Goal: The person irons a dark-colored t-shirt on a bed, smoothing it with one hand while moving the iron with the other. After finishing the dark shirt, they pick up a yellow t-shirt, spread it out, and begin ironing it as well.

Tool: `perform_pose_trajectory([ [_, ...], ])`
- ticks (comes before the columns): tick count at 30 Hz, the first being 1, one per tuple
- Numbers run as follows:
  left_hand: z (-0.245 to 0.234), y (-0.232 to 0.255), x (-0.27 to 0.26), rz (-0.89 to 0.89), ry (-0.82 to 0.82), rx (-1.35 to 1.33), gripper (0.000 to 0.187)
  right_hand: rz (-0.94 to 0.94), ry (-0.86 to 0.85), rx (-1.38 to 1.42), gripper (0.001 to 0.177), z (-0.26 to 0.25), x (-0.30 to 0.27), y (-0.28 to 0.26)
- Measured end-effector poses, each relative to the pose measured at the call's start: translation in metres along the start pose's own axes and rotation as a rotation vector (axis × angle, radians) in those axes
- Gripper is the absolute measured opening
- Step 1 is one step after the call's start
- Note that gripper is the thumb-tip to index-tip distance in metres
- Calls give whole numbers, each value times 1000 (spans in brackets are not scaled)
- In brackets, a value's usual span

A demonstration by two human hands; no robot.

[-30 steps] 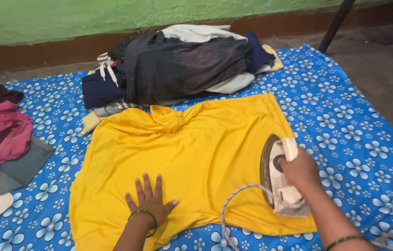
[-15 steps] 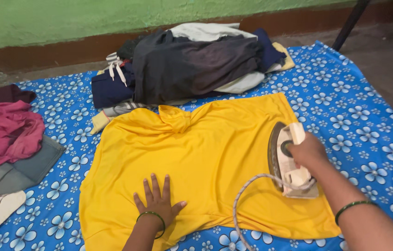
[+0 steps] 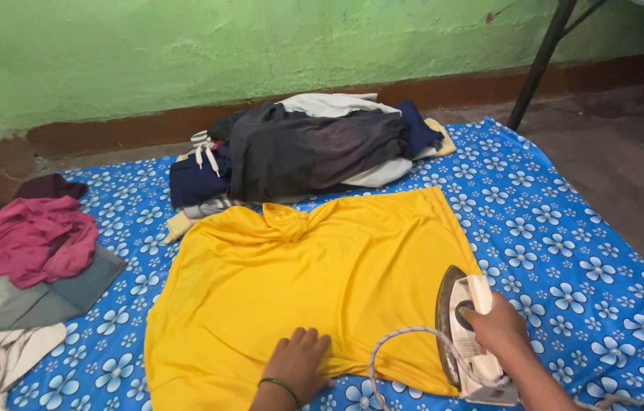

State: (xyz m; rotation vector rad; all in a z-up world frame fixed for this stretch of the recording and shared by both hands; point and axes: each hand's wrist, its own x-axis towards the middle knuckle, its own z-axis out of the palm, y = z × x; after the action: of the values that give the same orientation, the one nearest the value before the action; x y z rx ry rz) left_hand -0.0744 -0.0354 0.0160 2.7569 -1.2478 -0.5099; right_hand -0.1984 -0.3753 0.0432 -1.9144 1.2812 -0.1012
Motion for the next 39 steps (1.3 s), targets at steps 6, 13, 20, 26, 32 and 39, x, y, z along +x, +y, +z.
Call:
perform_pose_trajectory([
  [6,57,-1,18,149,175,73,37,-105,-80,408,28,-5,-7,-7],
  [13,11,35,2,-24,-401,-384,66,-153,-123,382,28,-15,-42,-47],
  [20,23,-12,27,-120,-240,-534,50,-204,-198,236,27,-5,-56,-60],
  [26,4,-103,6,-736,305,-235,64,-222,-227,166,27,9,-74,-86],
  [32,4,-154,-26,-942,587,-295,93,-259,-439,315,30,52,-90,-106],
  [39,16,-183,-36,-1252,481,-213,28,-295,-791,414,44,95,-115,-105],
])
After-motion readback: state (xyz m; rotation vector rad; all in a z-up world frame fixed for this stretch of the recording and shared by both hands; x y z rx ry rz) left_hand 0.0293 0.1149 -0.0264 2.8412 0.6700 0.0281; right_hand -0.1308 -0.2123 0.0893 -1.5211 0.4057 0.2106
